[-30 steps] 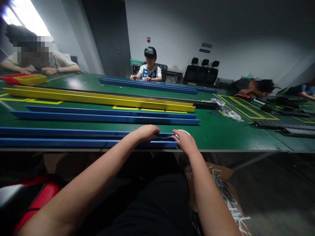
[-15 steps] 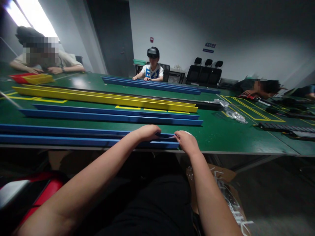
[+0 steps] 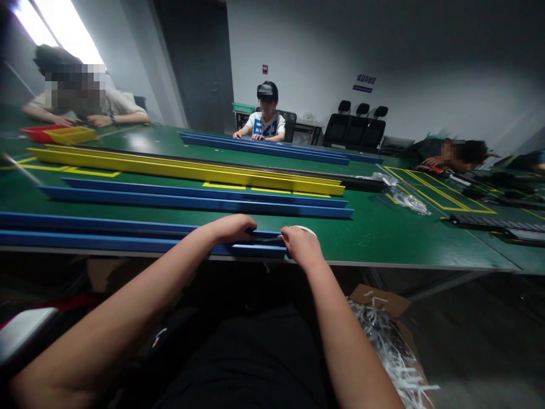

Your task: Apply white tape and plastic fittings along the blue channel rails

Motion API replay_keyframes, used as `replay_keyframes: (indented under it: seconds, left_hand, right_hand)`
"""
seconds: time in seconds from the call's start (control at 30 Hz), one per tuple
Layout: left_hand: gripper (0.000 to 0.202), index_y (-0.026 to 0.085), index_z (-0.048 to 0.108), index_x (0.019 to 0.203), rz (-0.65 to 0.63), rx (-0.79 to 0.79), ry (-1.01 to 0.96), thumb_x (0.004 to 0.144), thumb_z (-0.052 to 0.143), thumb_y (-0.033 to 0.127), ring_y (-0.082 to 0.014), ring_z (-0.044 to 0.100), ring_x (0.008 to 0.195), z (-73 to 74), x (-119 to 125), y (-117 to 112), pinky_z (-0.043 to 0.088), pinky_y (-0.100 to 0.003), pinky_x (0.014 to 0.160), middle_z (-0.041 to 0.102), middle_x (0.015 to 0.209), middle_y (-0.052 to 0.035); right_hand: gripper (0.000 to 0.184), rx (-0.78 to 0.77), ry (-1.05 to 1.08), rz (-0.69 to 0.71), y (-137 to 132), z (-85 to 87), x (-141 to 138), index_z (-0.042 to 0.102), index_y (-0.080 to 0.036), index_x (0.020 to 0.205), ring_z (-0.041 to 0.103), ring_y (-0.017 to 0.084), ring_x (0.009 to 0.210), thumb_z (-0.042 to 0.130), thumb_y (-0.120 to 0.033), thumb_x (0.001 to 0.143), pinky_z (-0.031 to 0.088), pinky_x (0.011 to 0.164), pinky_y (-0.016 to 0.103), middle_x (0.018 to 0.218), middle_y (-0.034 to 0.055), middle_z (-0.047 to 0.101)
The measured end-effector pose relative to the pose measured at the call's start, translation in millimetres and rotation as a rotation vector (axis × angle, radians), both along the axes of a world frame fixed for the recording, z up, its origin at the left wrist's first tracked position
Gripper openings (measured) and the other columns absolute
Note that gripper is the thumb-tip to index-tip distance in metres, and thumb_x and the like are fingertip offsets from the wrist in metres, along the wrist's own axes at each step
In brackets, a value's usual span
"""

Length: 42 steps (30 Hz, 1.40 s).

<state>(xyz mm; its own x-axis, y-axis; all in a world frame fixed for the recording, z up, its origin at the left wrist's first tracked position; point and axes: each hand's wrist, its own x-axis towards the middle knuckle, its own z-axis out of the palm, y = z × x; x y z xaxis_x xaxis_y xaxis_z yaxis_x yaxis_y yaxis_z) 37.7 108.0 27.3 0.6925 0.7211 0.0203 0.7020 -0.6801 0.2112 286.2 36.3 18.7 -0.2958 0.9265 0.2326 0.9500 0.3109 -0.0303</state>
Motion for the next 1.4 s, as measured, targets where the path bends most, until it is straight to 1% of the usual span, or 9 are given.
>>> replay_keyframes:
  seconds: [0.17, 0.37, 0.53, 0.63, 0.77, 0.93, 1.13, 1.27, 1.4]
  left_hand:
    - [0.015, 0.022, 0.068, 0.077, 0.004, 0.005, 0.004, 0.075, 0.060, 0.035, -0.0154, 0.052, 0.063, 2.6, -4, -2, 0.031, -0.028, 0.056, 0.068, 0.075, -0.0021]
    - [0.015, 0.023, 0.067, 0.079, 0.044, 0.030, 0.034, 0.074, 0.060, 0.035, -0.0176, 0.058, 0.066, 6.0, 1, -6, 0.032, -0.029, 0.054, 0.070, 0.077, -0.0029]
    - [0.018, 0.024, 0.068, 0.083, 0.091, 0.014, 0.063, 0.075, 0.061, 0.038, -0.0185, 0.061, 0.067, 7.2, 3, -8, 0.032, -0.028, 0.052, 0.071, 0.081, -0.0037]
    - [0.022, 0.024, 0.068, 0.086, 0.101, 0.014, 0.079, 0.075, 0.059, 0.040, -0.0192, 0.062, 0.070, 7.0, 3, -8, 0.033, -0.028, 0.053, 0.072, 0.083, -0.0043]
    - [0.026, 0.025, 0.069, 0.090, 0.112, 0.011, 0.101, 0.075, 0.059, 0.043, -0.0197, 0.062, 0.071, 6.7, 3, -8, 0.034, -0.028, 0.055, 0.073, 0.085, -0.0046]
    - [0.026, 0.025, 0.069, 0.092, 0.117, 0.005, 0.104, 0.077, 0.059, 0.044, -0.0192, 0.062, 0.072, 7.9, 4, -9, 0.036, -0.027, 0.057, 0.073, 0.087, -0.0044]
    - [0.025, 0.025, 0.068, 0.089, 0.108, 0.015, 0.109, 0.078, 0.060, 0.046, -0.0197, 0.063, 0.072, 9.0, 6, -9, 0.035, -0.027, 0.055, 0.073, 0.085, -0.0048]
    - [0.026, 0.024, 0.068, 0.086, 0.108, 0.024, 0.105, 0.079, 0.060, 0.048, -0.0199, 0.063, 0.071, 8.5, 7, -10, 0.035, -0.027, 0.055, 0.072, 0.082, -0.0052]
    - [0.025, 0.025, 0.068, 0.087, 0.097, 0.037, 0.107, 0.078, 0.060, 0.047, -0.0203, 0.064, 0.072, 9.3, 11, -11, 0.037, -0.027, 0.056, 0.072, 0.083, -0.0053]
  right_hand:
    - [0.029, -0.008, 0.033, 0.029, 2, -1.3, -4, 0.065, -0.028, 0.104, 0.061, 0.017, 0.093, 0.041, -0.044, 0.100, 0.039, 0.075, 0.025, 0.099, 0.0040, 0.070]
    - [0.029, -0.058, 0.102, 0.130, 7, 0.1, 14, 0.064, -0.026, 0.111, 0.061, 0.018, 0.097, 0.048, -0.046, 0.097, 0.042, 0.082, 0.027, 0.106, 0.0058, 0.069]
    - [0.027, -0.082, 0.108, 0.175, 15, -3.7, 33, 0.067, -0.024, 0.106, 0.060, 0.018, 0.098, 0.052, -0.044, 0.095, 0.042, 0.086, 0.027, 0.103, 0.0052, 0.069]
    - [0.027, -0.107, 0.082, 0.169, 15, -4.7, 35, 0.070, -0.025, 0.101, 0.061, 0.018, 0.097, 0.050, -0.043, 0.096, 0.042, 0.085, 0.027, 0.100, 0.0051, 0.069]
    - [0.028, -0.121, 0.096, 0.186, 10, 1.7, 33, 0.070, -0.025, 0.098, 0.061, 0.016, 0.092, 0.048, -0.042, 0.097, 0.042, 0.080, 0.025, 0.097, 0.0045, 0.069]
    - [0.029, -0.131, 0.059, 0.137, 9, 9.1, 34, 0.070, -0.028, 0.100, 0.062, 0.017, 0.089, 0.050, -0.048, 0.096, 0.041, 0.075, 0.026, 0.095, 0.0038, 0.070]
    - [0.039, -0.140, 0.015, -0.007, 21, -2.1, 37, 0.070, -0.026, 0.096, 0.063, 0.019, 0.083, 0.055, -0.061, 0.088, 0.040, 0.069, 0.027, 0.093, 0.0058, 0.070]
    - [0.038, -0.090, 0.050, 0.026, 24, -10.4, 39, 0.067, -0.024, 0.097, 0.062, 0.018, 0.087, 0.057, -0.059, 0.088, 0.041, 0.075, 0.027, 0.094, 0.0054, 0.069]
    - [0.034, -0.055, 0.071, 0.051, 20, -12.3, 39, 0.065, -0.024, 0.096, 0.061, 0.017, 0.088, 0.057, -0.056, 0.089, 0.040, 0.077, 0.026, 0.094, 0.0041, 0.068]
